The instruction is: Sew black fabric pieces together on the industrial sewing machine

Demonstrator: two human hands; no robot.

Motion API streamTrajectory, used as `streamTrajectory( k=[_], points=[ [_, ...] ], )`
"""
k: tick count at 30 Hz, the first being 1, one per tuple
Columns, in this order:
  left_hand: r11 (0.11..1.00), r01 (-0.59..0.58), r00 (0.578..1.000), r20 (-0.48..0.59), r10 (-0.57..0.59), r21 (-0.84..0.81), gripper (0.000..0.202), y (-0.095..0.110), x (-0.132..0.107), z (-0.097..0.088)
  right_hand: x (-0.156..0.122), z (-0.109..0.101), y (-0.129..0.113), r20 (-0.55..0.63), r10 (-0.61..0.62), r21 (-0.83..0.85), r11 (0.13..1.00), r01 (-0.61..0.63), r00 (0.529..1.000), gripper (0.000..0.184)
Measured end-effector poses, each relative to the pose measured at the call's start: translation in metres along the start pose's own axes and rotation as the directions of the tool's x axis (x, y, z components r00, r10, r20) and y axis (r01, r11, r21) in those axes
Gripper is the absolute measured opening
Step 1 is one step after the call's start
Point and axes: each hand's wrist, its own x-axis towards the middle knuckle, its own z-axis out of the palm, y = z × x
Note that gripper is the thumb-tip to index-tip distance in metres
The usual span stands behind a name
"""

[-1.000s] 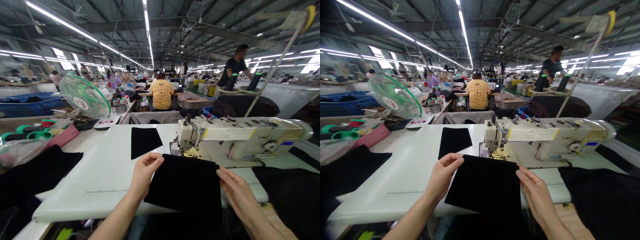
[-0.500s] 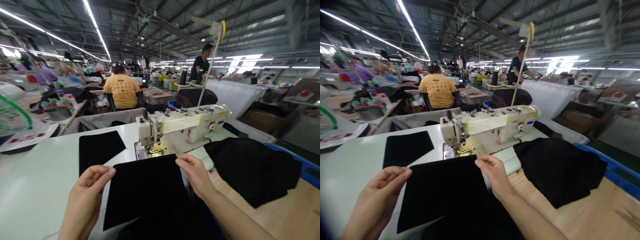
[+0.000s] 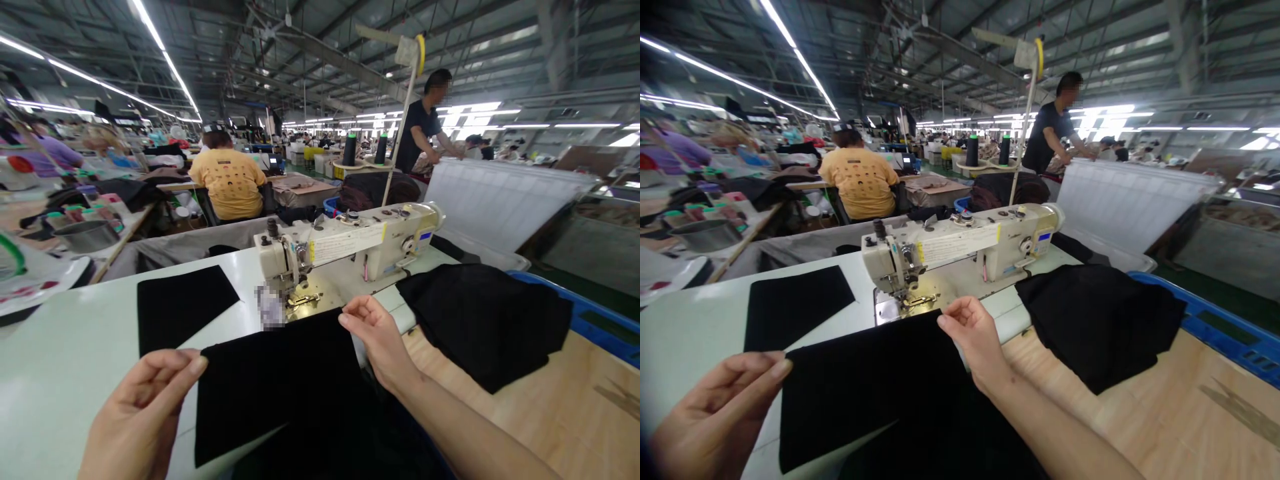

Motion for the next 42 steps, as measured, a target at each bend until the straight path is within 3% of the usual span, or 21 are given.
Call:
streamTrajectory(
  k=[3,5,7,9,11,13,15,17,19,21,23,26,28,31,36,42],
  points=[
    [0.980,-0.129,0.991,0.067,0.120,0.152,0.031,0.020,0.014,-0.009,-0.009,0.005,-0.007,0.126,-0.029,-0.161,0.986,0.049,0.992,0.021],
    [0.904,-0.270,0.957,0.196,0.214,0.332,0.032,0.045,0.032,-0.006,-0.018,0.012,-0.012,0.244,-0.016,-0.289,0.953,0.089,0.970,0.018],
    [0.756,-0.442,0.883,0.383,0.272,0.483,0.029,0.068,0.055,0.006,-0.028,0.021,-0.012,0.356,0.068,-0.346,0.936,0.064,0.932,0.017],
    [0.576,-0.574,0.794,0.566,0.221,0.581,0.018,0.074,0.080,0.026,-0.038,0.028,-0.005,0.419,0.206,-0.345,0.937,-0.055,0.884,0.017],
    [0.537,-0.632,0.693,0.717,0.070,0.558,0.008,0.057,0.099,0.047,-0.047,0.031,0.012,0.423,0.305,-0.349,0.924,-0.157,0.853,0.016],
    [0.563,-0.616,0.660,0.751,-0.012,0.551,0.006,0.022,0.110,0.066,-0.052,0.027,0.034,0.400,0.319,-0.413,0.900,-0.142,0.859,0.011],
    [0.589,-0.599,0.657,0.754,-0.026,0.542,0.009,-0.019,0.111,0.077,-0.054,0.017,0.054,0.407,0.259,-0.524,0.852,-0.008,0.876,0.005],
    [0.615,-0.582,0.670,0.742,-0.008,0.532,0.011,-0.054,0.108,0.081,-0.053,0.006,0.067,0.500,0.135,-0.604,0.762,0.233,0.855,0.008],
    [0.640,-0.564,0.690,0.723,0.019,0.521,0.012,-0.076,0.103,0.078,-0.050,-0.005,0.073,0.672,-0.024,-0.579,0.606,0.546,0.740,0.013],
    [0.659,-0.551,0.708,0.705,0.045,0.512,0.011,-0.086,0.100,0.074,-0.046,-0.013,0.072,0.818,-0.135,-0.474,0.392,0.788,0.559,0.017],
    [0.668,-0.545,0.718,0.694,0.060,0.507,0.010,-0.089,0.100,0.072,-0.043,-0.017,0.070,0.889,-0.170,-0.390,0.205,0.898,0.425,0.020],
    [0.666,-0.534,0.731,0.681,0.053,0.521,0.013,-0.088,0.105,0.075,-0.037,-0.021,0.070,0.924,-0.161,-0.344,0.047,0.938,0.347,0.020],
    [0.654,-0.517,0.750,0.661,0.034,0.552,0.014,-0.088,0.111,0.084,-0.034,-0.021,0.073,0.925,-0.151,-0.354,-0.013,0.935,0.348,0.019],
    [0.624,-0.491,0.777,0.629,-0.002,0.608,0.015,-0.088,0.121,0.099,-0.030,-0.020,0.079,0.905,-0.179,-0.400,-0.040,0.916,0.387,0.017],
    [0.568,-0.495,0.769,0.636,-0.066,0.657,0.012,-0.085,0.130,0.112,-0.026,-0.015,0.085,0.863,-0.222,-0.448,0.079,0.891,0.454,0.018],
    [0.467,-0.522,0.791,0.610,-0.048,0.713,0.007,-0.075,0.125,0.115,-0.025,-0.016,0.083,0.863,-0.209,-0.433,0.159,0.887,0.459,0.018]
  ],
)
